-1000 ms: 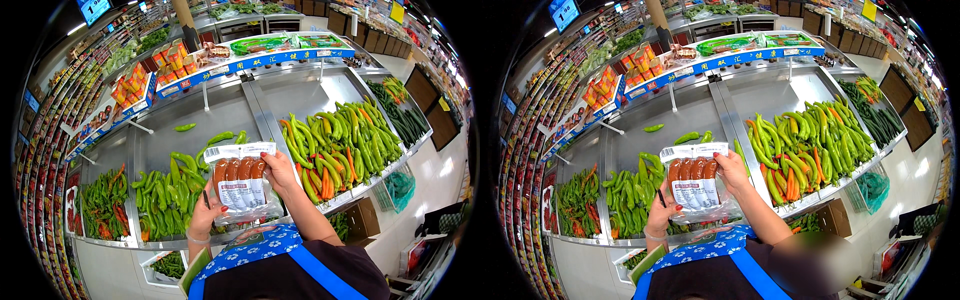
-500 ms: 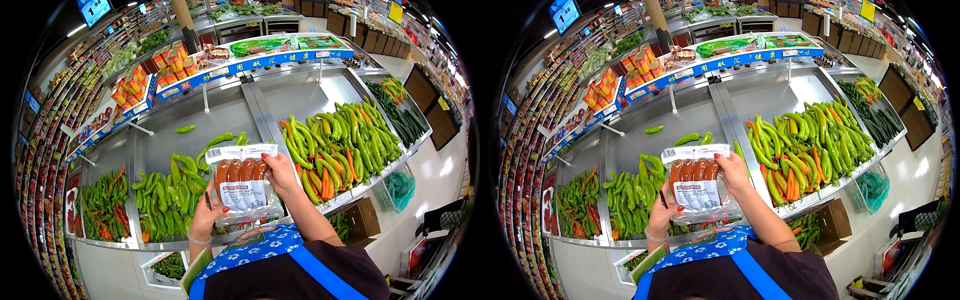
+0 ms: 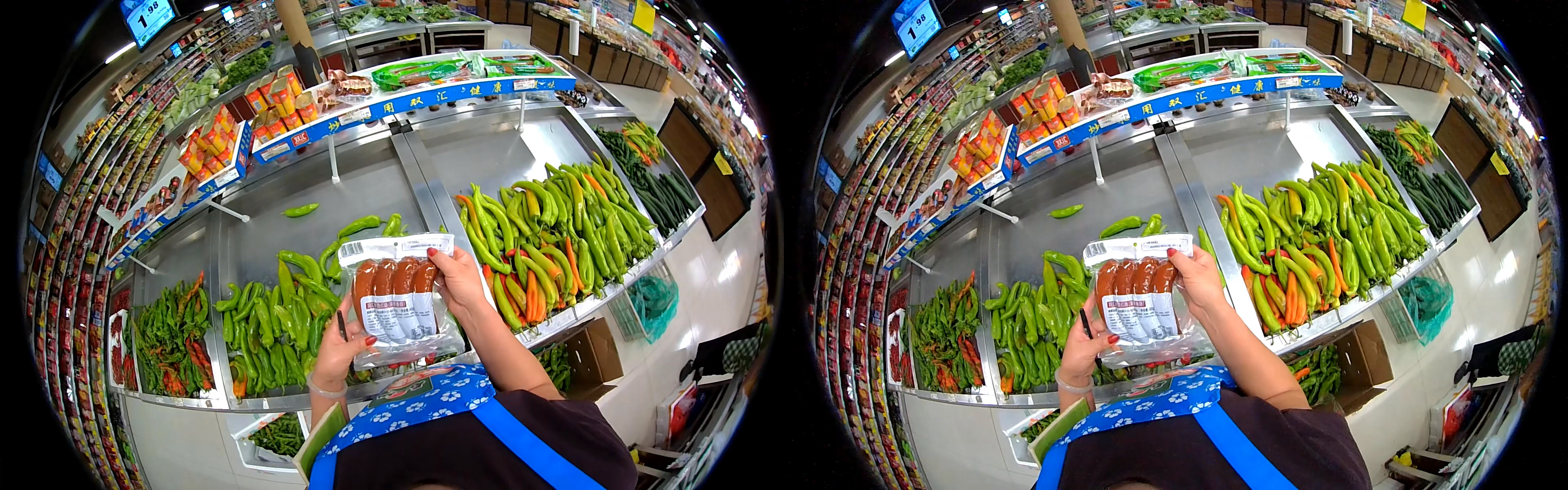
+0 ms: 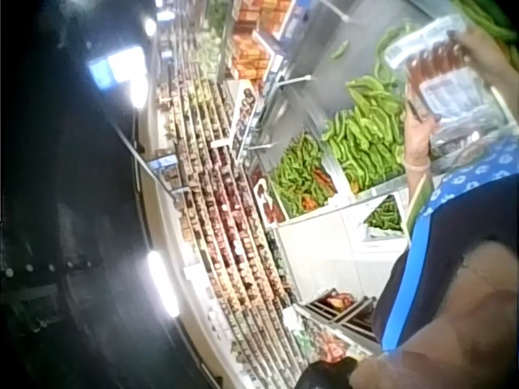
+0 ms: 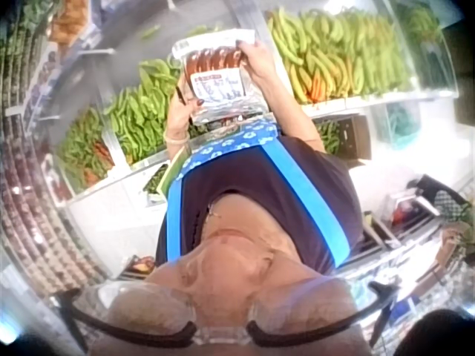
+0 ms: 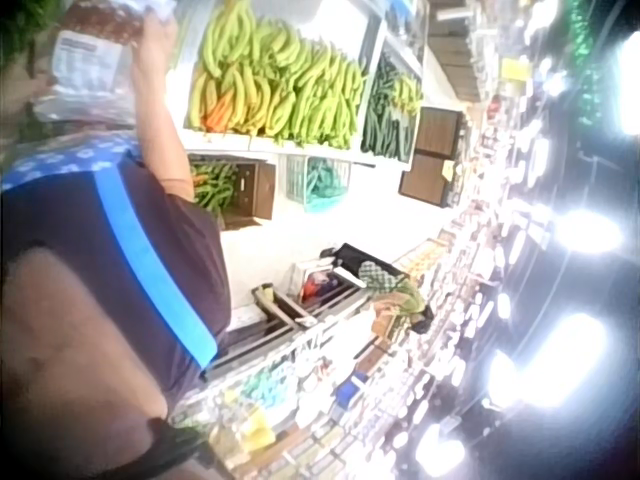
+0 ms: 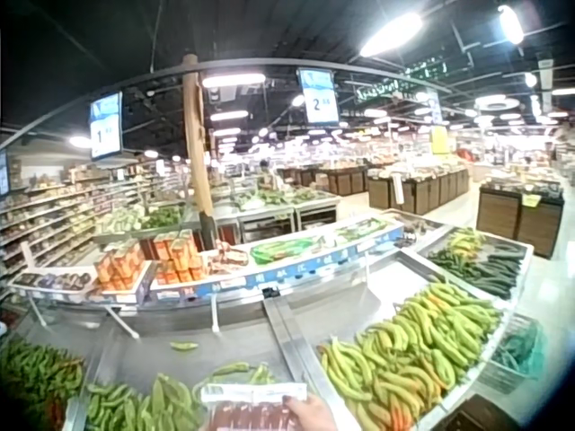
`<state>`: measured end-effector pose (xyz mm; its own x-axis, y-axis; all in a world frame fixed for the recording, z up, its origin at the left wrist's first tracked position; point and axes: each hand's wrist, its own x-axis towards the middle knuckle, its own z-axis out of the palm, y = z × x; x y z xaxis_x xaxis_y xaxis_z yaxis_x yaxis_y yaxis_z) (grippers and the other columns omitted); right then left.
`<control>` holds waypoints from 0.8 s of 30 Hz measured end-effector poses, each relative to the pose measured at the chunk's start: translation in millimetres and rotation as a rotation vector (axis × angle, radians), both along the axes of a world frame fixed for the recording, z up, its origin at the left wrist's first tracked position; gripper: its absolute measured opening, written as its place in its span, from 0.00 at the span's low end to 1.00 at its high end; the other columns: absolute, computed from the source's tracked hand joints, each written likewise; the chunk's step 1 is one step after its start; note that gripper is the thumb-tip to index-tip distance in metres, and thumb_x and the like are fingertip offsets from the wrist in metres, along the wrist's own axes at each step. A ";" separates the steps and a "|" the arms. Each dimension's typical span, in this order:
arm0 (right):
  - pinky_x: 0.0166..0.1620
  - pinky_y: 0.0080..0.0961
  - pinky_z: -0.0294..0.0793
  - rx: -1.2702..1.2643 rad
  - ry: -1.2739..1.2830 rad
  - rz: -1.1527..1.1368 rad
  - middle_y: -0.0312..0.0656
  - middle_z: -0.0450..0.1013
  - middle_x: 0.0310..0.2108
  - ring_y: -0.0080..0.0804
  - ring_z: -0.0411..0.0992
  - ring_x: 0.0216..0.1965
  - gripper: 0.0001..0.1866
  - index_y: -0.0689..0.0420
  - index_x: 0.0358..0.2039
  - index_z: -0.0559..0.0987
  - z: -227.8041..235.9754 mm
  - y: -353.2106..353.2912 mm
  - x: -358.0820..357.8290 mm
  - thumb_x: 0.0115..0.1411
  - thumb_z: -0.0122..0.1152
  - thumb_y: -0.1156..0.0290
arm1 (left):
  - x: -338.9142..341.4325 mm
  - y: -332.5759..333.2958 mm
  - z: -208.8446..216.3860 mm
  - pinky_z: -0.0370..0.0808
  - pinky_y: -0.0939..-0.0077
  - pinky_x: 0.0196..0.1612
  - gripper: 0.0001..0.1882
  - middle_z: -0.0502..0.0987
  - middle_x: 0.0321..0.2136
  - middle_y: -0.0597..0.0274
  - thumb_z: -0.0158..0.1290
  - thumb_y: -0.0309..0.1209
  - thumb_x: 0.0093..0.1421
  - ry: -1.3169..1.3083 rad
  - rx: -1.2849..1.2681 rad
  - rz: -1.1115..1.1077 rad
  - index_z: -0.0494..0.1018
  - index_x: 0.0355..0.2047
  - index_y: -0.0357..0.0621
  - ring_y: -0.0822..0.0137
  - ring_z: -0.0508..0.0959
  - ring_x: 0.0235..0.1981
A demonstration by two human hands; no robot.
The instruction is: The person stands in a supermarket aisle and applies price stickers to packaged sausages. They pick up a package, write on the label with a marker, and place the item on a shelf. The person repeats this process for multiple sausage packages.
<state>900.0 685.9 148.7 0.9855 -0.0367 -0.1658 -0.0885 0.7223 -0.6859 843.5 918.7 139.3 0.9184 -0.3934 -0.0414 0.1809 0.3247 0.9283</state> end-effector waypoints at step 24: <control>0.27 0.15 0.70 0.014 0.021 -0.014 0.36 0.76 0.30 0.18 0.72 0.25 0.04 0.58 0.37 0.75 -7.3 -0.2 6.0 0.61 0.57 0.75 | 8.0 1.7 -9.4 0.78 0.78 0.34 0.48 0.76 0.47 0.51 0.55 0.15 0.53 0.037 0.004 -0.019 0.40 0.69 0.42 0.67 0.78 0.41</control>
